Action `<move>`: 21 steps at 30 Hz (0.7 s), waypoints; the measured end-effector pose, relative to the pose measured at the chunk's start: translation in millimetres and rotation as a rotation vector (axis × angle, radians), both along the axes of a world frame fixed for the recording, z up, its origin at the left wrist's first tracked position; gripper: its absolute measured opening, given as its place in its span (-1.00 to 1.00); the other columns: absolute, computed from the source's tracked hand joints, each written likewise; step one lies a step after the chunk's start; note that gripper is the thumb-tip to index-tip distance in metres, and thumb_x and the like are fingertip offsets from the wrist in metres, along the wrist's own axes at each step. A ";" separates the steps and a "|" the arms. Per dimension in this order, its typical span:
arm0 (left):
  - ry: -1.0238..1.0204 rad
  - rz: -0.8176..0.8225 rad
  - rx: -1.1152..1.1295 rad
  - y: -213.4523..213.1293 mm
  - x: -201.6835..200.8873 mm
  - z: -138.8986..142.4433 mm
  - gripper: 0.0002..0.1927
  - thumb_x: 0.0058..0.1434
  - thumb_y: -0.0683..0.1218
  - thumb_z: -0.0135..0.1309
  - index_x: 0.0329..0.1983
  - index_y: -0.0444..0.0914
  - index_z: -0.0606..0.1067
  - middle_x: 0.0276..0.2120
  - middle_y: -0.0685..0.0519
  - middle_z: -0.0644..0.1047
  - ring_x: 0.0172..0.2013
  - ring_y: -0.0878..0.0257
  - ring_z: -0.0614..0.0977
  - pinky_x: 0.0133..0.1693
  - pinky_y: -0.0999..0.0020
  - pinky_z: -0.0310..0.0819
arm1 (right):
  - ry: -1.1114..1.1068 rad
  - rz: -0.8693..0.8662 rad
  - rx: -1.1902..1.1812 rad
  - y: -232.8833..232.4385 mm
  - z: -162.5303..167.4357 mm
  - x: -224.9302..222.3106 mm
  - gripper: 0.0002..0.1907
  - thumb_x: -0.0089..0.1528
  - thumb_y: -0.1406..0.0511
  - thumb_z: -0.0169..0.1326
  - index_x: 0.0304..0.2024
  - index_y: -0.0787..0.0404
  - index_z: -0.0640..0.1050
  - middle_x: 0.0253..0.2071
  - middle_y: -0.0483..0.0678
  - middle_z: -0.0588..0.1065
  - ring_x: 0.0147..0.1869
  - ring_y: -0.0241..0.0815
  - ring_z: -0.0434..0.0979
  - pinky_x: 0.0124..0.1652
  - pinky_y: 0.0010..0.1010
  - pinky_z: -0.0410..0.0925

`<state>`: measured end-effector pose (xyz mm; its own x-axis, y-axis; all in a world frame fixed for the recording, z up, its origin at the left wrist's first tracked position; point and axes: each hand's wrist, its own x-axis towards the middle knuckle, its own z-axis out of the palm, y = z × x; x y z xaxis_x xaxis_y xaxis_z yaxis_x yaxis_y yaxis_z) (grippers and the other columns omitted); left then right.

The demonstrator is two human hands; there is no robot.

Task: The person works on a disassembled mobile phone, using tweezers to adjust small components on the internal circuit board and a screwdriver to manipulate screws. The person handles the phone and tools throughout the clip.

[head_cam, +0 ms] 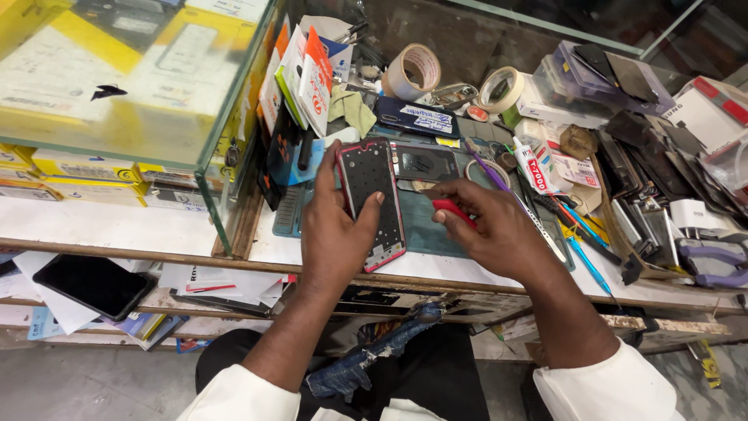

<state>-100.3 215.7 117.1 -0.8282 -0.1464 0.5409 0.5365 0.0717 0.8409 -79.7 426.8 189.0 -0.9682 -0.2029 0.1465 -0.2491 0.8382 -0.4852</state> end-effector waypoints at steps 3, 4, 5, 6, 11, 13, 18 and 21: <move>-0.085 -0.028 -0.068 -2.3 -2.1 2.1 -0.48 0.24 -0.22 0.19 0.27 -0.30 0.37 -0.18 -0.08 0.71 -0.20 0.22 0.78 -0.15 0.35 0.61 | 0.177 0.154 0.002 -3.0 1.4 -2.5 -0.70 0.26 0.28 0.14 0.04 0.17 0.53 -0.13 0.04 0.62 -0.11 -0.05 0.66 -0.12 -0.26 0.45; -0.108 -0.042 -0.049 -2.2 -2.3 2.7 -0.45 0.22 -0.22 0.19 0.28 -0.29 0.35 -0.18 -0.07 0.71 -0.21 0.23 0.78 -0.16 0.35 0.61 | 0.189 0.152 0.007 -2.9 1.3 -3.5 -0.69 0.25 0.29 0.13 0.05 0.17 0.52 -0.13 0.04 0.62 -0.10 -0.04 0.65 -0.12 -0.25 0.44; -0.131 -0.054 -0.030 -1.6 -1.3 3.3 -0.43 0.21 -0.21 0.18 0.30 -0.28 0.34 -0.19 -0.07 0.71 -0.21 0.23 0.78 -0.16 0.35 0.60 | 0.202 0.152 0.012 -2.7 1.2 -4.5 -0.67 0.24 0.30 0.13 0.07 0.17 0.51 -0.13 0.05 0.61 -0.09 -0.03 0.65 -0.11 -0.25 0.44; -0.155 -0.067 -0.011 -0.9 -0.7 3.5 -0.40 0.19 -0.21 0.17 0.31 -0.28 0.33 -0.20 -0.07 0.70 -0.22 0.23 0.77 -0.17 0.34 0.60 | 0.214 0.150 0.017 -1.9 0.7 -5.2 -0.65 0.23 0.31 0.12 0.08 0.17 0.49 -0.13 0.05 0.60 -0.07 -0.02 0.64 -0.11 -0.24 0.44; -0.161 -0.116 0.018 1.8 -4.2 -2.5 -0.60 0.21 -0.23 0.18 0.11 -0.31 0.41 -0.15 -0.07 0.70 -0.14 0.23 0.77 -0.11 0.35 0.61 | 0.159 0.097 -0.024 0.1 -3.0 -6.9 -0.68 0.29 0.27 0.10 0.09 0.16 0.48 -0.14 0.04 0.59 -0.05 -0.03 0.63 -0.07 -0.23 0.43; -0.154 -0.138 0.033 3.1 -7.1 -7.1 -0.61 0.21 -0.24 0.18 0.10 -0.32 0.41 -0.14 -0.06 0.69 -0.13 0.25 0.76 -0.10 0.35 0.61 | 0.205 0.136 -0.021 0.2 -1.9 -7.7 -0.67 0.31 0.28 0.11 0.13 0.16 0.50 -0.13 0.05 0.57 -0.06 -0.03 0.62 -0.09 -0.24 0.43; -0.040 -0.267 0.138 4.5 -17.3 -10.1 -0.45 0.22 -0.29 0.18 0.25 -0.33 0.28 -0.03 -0.08 0.64 -0.02 0.25 0.69 -0.01 0.32 0.56 | 0.124 0.087 -0.177 -0.3 -4.6 -17.5 -0.61 0.28 0.34 0.15 0.17 0.13 0.54 -0.13 -0.02 0.57 -0.29 -0.22 0.62 -0.33 -0.41 0.51; -0.294 -0.264 0.021 -3.9 -17.5 -7.6 -0.34 0.15 -0.24 0.20 0.30 -0.25 0.22 -0.21 -0.02 0.70 -0.19 0.31 0.73 -0.16 0.37 0.61 | 0.129 0.096 -0.391 -7.2 -17.1 -30.3 -0.65 0.27 0.36 0.19 0.13 0.20 0.57 -0.10 -0.04 0.61 -0.19 -0.35 0.62 -0.24 -0.51 0.56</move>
